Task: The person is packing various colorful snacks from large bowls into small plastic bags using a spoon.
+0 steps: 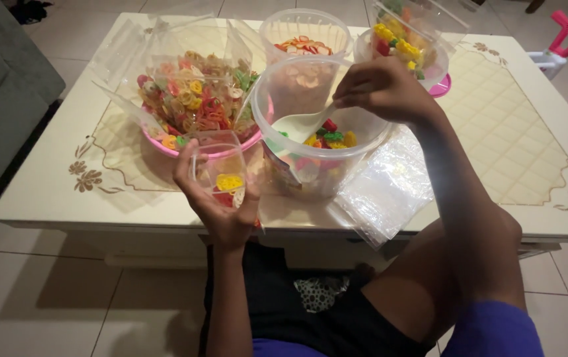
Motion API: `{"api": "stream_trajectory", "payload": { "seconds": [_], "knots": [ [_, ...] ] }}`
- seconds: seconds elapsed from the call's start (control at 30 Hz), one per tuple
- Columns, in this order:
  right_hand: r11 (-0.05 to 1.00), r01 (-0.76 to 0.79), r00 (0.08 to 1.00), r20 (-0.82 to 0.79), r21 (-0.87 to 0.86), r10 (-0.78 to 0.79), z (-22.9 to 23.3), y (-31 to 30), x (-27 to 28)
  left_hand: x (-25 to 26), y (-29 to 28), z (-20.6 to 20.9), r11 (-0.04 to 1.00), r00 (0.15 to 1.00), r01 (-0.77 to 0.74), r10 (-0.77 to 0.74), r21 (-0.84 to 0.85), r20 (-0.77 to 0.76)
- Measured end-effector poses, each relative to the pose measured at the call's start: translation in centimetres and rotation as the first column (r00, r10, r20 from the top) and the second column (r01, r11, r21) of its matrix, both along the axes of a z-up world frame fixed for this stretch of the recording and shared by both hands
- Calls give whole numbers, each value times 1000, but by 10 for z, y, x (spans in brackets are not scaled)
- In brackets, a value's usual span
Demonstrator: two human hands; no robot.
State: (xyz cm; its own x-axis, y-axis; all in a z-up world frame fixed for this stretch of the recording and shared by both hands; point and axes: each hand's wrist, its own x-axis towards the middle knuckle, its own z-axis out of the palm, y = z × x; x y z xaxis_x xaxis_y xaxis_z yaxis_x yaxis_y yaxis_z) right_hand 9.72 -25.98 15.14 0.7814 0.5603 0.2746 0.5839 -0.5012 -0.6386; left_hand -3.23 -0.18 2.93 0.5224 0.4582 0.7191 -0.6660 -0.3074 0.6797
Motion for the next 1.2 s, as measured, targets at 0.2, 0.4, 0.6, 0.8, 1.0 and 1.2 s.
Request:
{"api": "stream_trajectory", "payload": {
  "seconds": [0.2,0.4,0.6,0.8,1.0,1.2],
  "knots": [
    [979,78,997,-42,186,-71,3,-21,-10,9,1,-10,983,989,141,-145,117,30],
    [961,28,974,210,277,-89,24,-32,-44,14,-9,-16,926,982,-131,170,355,-79],
    [986,-98,885,466,133,25,38,-17,-82,13,-20,-17,902,970,-147,213,407,-121],
    [1000,-17,742,670,-12,20,42,7,-105,12,-20,-13,919,970,-121,190,375,-154],
    [979,167,768,638,-113,-57,4,-3,-58,14,-15,-14,954,995,-80,94,289,-36],
    [986,107,928,370,-127,-53,-29,14,-31,17,-2,-19,960,962,272,-273,-73,-17]
  ]
}}
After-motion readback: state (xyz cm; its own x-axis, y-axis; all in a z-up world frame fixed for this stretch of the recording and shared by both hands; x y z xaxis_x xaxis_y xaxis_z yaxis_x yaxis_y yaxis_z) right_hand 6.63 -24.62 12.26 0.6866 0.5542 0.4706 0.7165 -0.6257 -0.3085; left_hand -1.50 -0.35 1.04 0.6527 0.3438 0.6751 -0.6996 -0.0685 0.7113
